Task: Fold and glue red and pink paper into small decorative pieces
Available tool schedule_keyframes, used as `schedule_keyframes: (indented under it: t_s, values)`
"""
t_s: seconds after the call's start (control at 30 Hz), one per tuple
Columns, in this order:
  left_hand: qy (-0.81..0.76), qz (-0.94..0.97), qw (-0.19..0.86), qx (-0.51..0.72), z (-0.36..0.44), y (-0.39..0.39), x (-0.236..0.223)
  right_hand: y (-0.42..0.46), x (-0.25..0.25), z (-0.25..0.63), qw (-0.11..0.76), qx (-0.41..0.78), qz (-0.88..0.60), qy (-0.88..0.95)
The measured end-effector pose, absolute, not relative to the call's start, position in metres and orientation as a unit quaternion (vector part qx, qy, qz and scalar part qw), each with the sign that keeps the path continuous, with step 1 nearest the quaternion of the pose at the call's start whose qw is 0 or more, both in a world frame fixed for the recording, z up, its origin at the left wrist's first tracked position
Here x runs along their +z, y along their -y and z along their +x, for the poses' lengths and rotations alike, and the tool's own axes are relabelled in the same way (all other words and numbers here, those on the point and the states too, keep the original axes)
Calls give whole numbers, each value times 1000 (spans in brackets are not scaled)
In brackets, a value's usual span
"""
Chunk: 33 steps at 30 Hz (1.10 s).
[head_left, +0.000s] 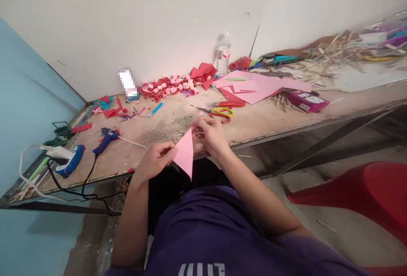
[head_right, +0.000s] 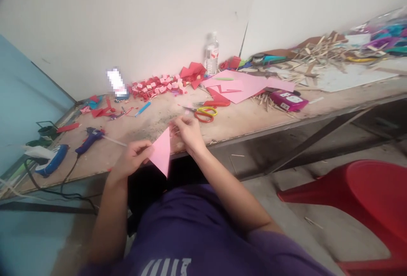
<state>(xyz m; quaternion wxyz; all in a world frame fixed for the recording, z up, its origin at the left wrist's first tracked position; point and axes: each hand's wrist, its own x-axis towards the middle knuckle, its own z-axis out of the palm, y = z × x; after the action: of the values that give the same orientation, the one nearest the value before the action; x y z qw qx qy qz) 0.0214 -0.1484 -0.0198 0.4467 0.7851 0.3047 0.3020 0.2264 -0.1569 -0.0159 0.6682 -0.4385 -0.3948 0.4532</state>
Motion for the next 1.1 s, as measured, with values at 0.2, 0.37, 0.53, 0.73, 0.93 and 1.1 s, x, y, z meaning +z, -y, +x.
schedule_keyframes:
  t_s: [0.2, 0.37, 0.53, 0.73, 0.93, 1.1]
  values:
    - [-337, 736, 457, 369, 22, 147, -26, 164, -20, 229, 551, 421, -435, 574]
    - [-360, 758, 392, 377, 26, 143, -28, 164, -25, 233, 473, 412, -448, 637]
    - [-376, 747, 355, 419, 26, 140, -29, 164, -22, 234, 457, 409, -444, 653]
    - [-380, 725, 359, 448, 27, 141, -28, 165, -22, 234, 434, 429, -450, 653]
    - [-393, 699, 360, 477, 28, 139, -30, 166, -22, 233, 427, 439, -442, 656]
    - [-399, 692, 353, 487, 29, 139, -29, 167, -20, 233, 434, 428, -445, 656]
